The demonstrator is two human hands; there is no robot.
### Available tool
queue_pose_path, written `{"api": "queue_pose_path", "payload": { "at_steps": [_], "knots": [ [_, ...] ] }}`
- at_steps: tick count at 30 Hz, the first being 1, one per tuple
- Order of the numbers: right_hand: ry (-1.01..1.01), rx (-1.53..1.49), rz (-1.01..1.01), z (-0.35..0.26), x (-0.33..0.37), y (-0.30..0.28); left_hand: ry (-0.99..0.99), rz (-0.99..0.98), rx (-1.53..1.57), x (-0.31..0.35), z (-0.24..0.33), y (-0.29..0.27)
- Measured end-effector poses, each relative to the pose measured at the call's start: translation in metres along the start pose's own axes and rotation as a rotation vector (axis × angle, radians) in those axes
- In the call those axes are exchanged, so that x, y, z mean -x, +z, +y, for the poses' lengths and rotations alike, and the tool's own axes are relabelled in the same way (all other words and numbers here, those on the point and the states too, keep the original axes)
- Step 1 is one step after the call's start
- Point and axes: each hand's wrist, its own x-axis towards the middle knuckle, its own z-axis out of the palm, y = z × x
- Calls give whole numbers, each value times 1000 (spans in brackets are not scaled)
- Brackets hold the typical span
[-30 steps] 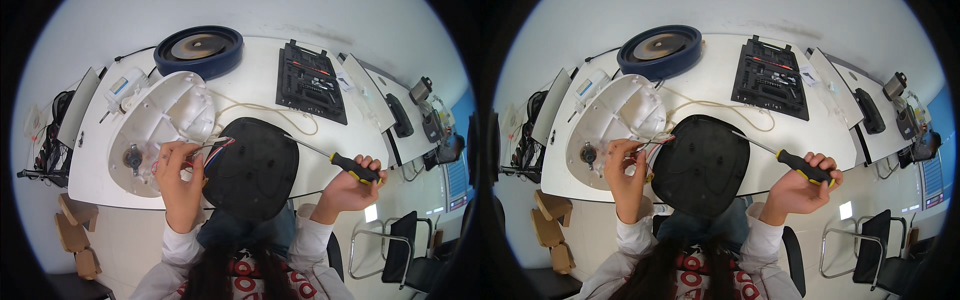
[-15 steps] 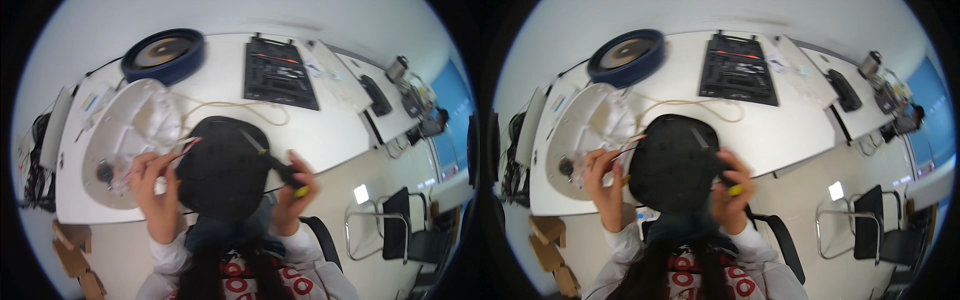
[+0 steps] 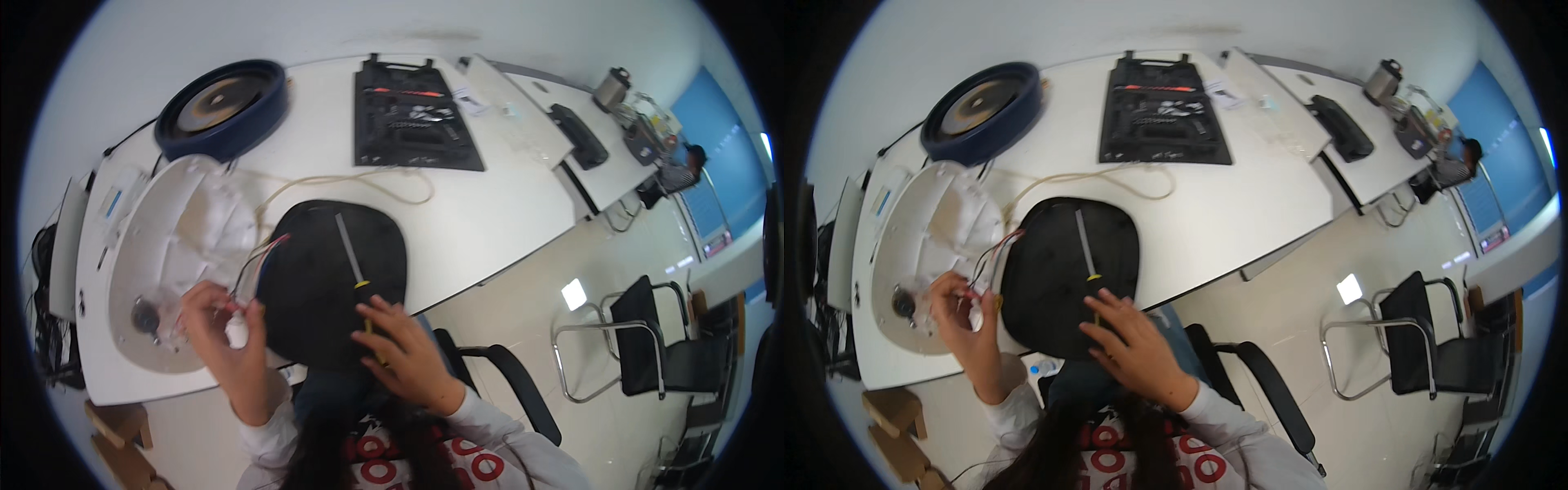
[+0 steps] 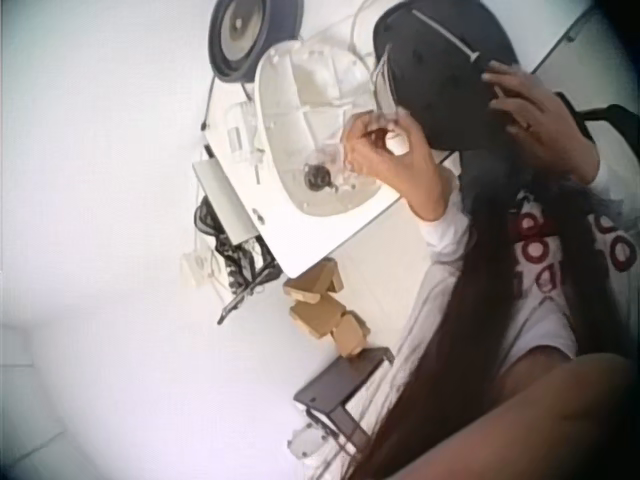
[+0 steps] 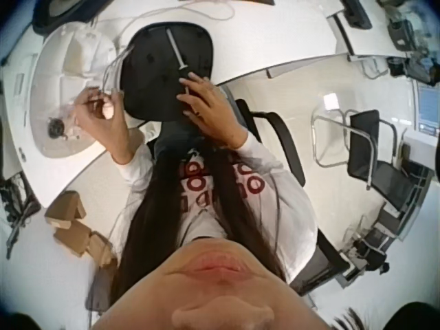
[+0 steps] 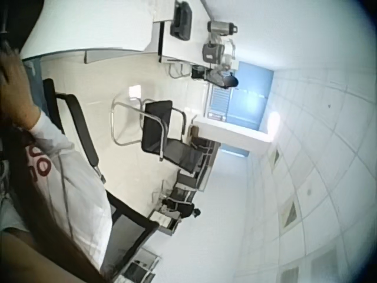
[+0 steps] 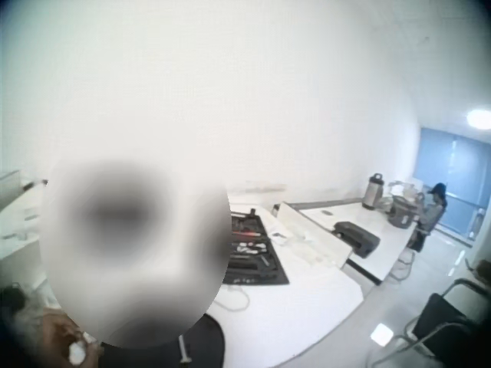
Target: The person uses a screwdriver to remove screws from the bottom of a black plastic device. After removing all screws, the person lifts the cover to reveal internal wiring and components.
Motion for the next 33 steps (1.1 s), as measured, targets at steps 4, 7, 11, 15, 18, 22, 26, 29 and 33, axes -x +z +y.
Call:
{"api": "queue_pose_path", "payload": {
  "at_steps": [4,7,11,15,18,22,26,29,33],
  "knots": [
    [69,29,-52,-5,-3,-1,-58,70,136,-2,9,5],
    [83,38,-14,-11,-13,6,-55,65,155,-3,12,-1],
    [97,73,-89,-22,-20,3,-111,57,167,1,11,-5],
    [72,-71,-16,-22,-28,-3,-109,10,144,7,5,-6],
    [-14,-85,47,-24,-44,-12,-100,-32,214,7,7,-4],
    [-64,-217,70,-37,-67,-8,-133,-41,315,4,10,-1],
    [-27,-295,82,-42,-85,1,-144,-85,319,6,7,-1],
    [-12,-366,113,-43,-90,6,-134,-141,259,8,6,-1],
    [-48,-361,169,-31,-90,18,-86,-258,111,9,9,0]
  ]
}}
